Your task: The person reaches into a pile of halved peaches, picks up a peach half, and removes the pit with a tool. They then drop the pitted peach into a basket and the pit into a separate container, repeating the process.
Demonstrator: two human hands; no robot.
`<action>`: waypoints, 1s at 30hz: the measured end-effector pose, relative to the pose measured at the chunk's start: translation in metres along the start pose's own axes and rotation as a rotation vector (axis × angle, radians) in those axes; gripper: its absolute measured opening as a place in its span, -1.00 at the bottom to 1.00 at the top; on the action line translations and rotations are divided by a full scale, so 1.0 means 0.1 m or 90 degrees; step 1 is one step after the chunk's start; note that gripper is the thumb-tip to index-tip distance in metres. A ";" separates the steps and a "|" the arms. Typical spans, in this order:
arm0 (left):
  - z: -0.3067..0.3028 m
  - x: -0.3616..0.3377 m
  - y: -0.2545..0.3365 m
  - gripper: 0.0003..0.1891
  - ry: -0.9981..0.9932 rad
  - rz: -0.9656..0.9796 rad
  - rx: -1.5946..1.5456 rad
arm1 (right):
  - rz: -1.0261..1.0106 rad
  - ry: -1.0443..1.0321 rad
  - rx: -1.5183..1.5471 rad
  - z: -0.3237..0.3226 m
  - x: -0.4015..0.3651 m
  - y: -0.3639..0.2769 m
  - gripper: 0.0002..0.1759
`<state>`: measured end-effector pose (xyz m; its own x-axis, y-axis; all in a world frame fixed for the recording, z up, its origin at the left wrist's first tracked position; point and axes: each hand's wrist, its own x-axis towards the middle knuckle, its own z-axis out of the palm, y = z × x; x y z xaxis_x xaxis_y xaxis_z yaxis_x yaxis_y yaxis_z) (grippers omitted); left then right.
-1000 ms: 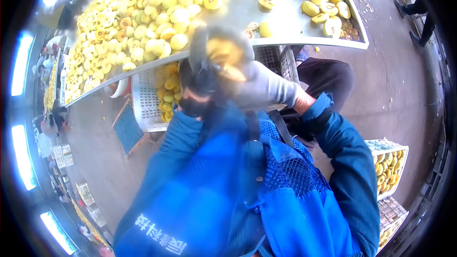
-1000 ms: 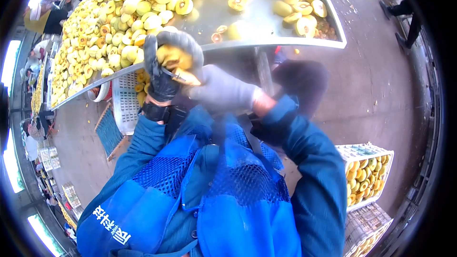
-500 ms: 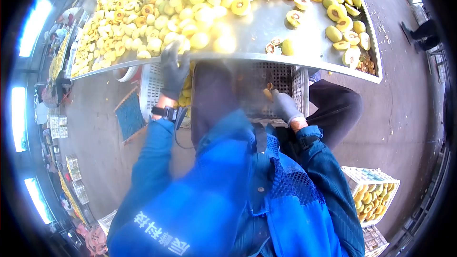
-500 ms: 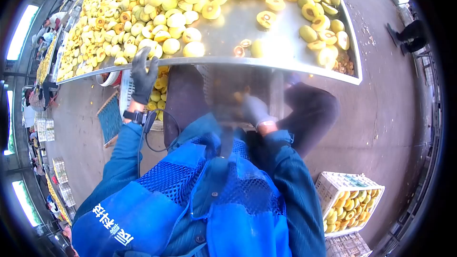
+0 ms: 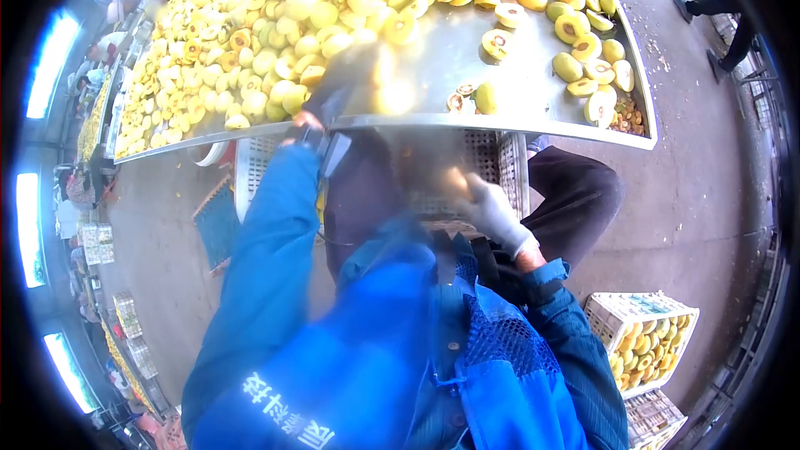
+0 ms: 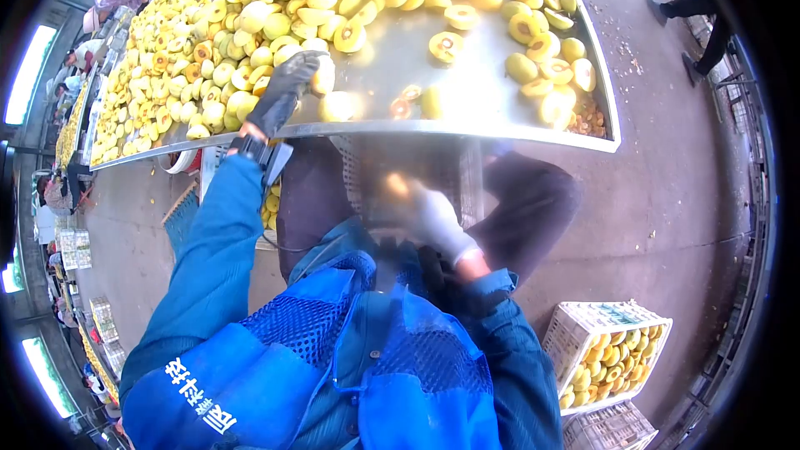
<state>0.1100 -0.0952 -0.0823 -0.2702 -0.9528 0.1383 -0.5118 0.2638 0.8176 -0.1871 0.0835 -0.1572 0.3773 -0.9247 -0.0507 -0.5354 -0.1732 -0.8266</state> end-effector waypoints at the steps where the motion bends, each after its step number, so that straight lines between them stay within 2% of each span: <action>1: -0.01 -0.12 0.19 -0.48 0.014 0.001 -0.063 | -0.014 0.034 0.039 -0.12 0.05 -0.22 -0.60; 2: 0.01 -0.24 0.39 -0.49 0.030 0.013 -0.081 | -0.028 0.070 0.079 -0.22 0.11 -0.41 -0.62; 3: 0.05 -0.34 0.56 -0.50 0.047 0.028 -0.078 | -0.096 0.088 0.048 -0.26 0.19 -0.52 -0.69; 7: 0.32 -0.68 1.01 -0.53 0.139 0.114 0.091 | -0.072 0.184 0.097 -0.40 0.23 -1.16 -0.73; 10: 0.55 -0.91 1.01 -0.53 0.202 0.141 0.312 | -0.072 0.214 -0.115 -0.30 0.24 -1.20 -0.57; 12: 0.70 -1.09 0.95 -0.52 0.208 0.154 0.429 | -0.161 0.316 -0.143 -0.29 0.22 -1.18 -0.70; 16: 0.87 -1.33 0.88 -0.58 0.190 0.219 0.533 | -0.164 0.335 -0.073 -0.28 0.21 -1.09 -0.77; 24: 0.85 -1.55 0.57 -0.65 0.051 0.316 0.833 | -0.143 0.285 -0.208 -0.22 0.21 -0.97 -0.78; 25: 0.84 -1.54 0.48 -0.65 0.010 0.303 0.824 | -0.167 0.276 -0.186 -0.21 0.20 -0.95 -0.78; 26: 0.89 -1.56 0.22 -0.62 -0.020 0.205 0.526 | -0.174 0.261 -0.165 -0.21 0.19 -0.94 -0.78; 28: 0.72 -1.64 0.92 -0.61 0.058 0.378 1.153 | -0.167 0.222 -0.122 -0.30 0.14 -1.00 -0.79; 29: 0.73 -1.61 0.77 -0.60 0.070 0.378 0.984 | -0.146 0.189 -0.052 -0.37 0.11 -1.06 -0.80; 30: 0.71 -1.57 0.66 -0.57 0.046 0.323 0.866 | -0.122 0.160 0.017 -0.43 0.08 -1.11 -0.81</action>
<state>0.0605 0.0826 -0.0900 -0.6343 -0.7097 0.3068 -0.7486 0.4647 -0.4729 -0.1573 0.0810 -0.0413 0.2688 -0.9316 0.2446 -0.4516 -0.3462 -0.8223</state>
